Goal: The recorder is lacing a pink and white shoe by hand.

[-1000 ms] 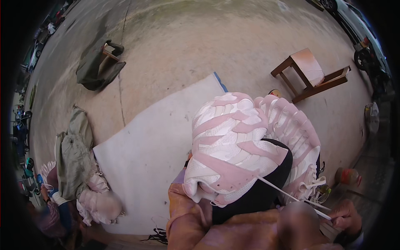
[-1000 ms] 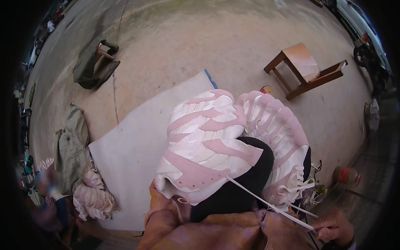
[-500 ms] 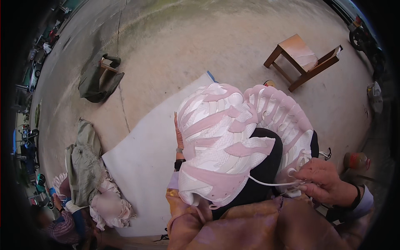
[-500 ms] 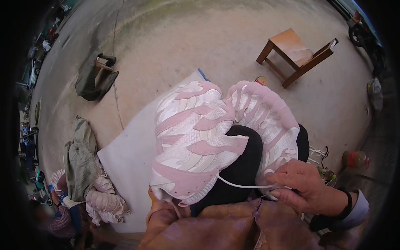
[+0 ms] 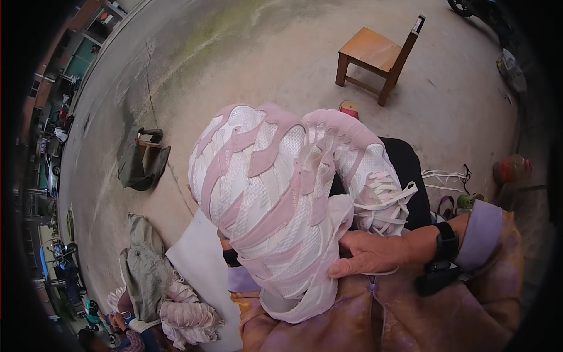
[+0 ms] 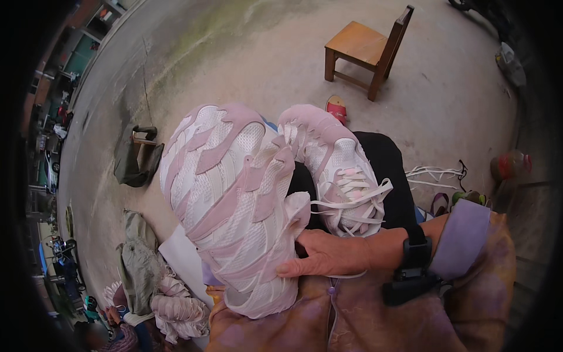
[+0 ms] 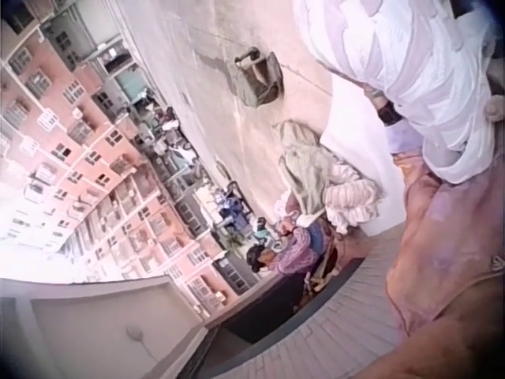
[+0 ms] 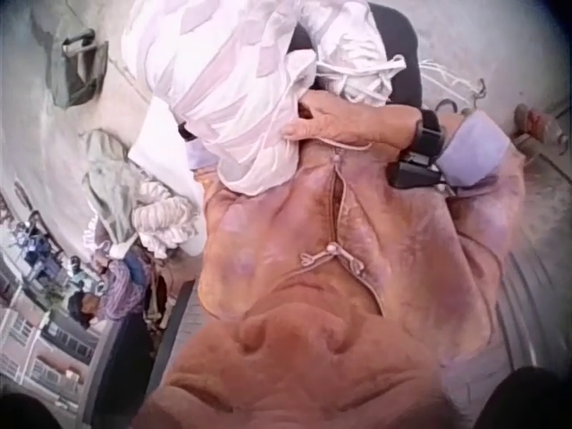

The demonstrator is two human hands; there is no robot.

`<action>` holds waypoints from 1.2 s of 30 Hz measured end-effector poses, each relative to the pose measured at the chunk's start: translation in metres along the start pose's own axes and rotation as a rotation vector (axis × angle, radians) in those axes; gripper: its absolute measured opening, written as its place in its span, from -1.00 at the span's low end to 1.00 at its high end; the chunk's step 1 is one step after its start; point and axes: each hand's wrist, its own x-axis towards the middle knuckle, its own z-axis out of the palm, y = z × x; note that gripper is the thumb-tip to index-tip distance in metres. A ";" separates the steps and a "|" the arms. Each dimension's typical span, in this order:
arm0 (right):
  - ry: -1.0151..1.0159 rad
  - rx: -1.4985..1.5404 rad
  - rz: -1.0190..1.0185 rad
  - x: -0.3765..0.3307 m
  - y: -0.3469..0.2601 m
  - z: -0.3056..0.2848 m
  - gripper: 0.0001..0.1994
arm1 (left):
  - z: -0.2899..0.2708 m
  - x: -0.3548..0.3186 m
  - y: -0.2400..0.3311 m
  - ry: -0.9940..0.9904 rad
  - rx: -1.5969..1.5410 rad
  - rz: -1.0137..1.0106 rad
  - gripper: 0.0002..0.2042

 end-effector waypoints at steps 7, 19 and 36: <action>0.198 0.090 -0.145 -0.056 -0.023 0.007 -0.12 | 0.073 -0.033 0.051 -0.028 -0.061 0.194 -0.36; 0.496 0.062 -0.366 -0.124 0.004 -0.012 -0.22 | 0.182 -0.025 0.056 -0.312 0.077 0.512 -0.60; 0.205 -0.027 -0.639 -0.207 -0.043 -0.075 -0.32 | 0.263 -0.002 0.102 -0.543 0.059 0.587 -0.68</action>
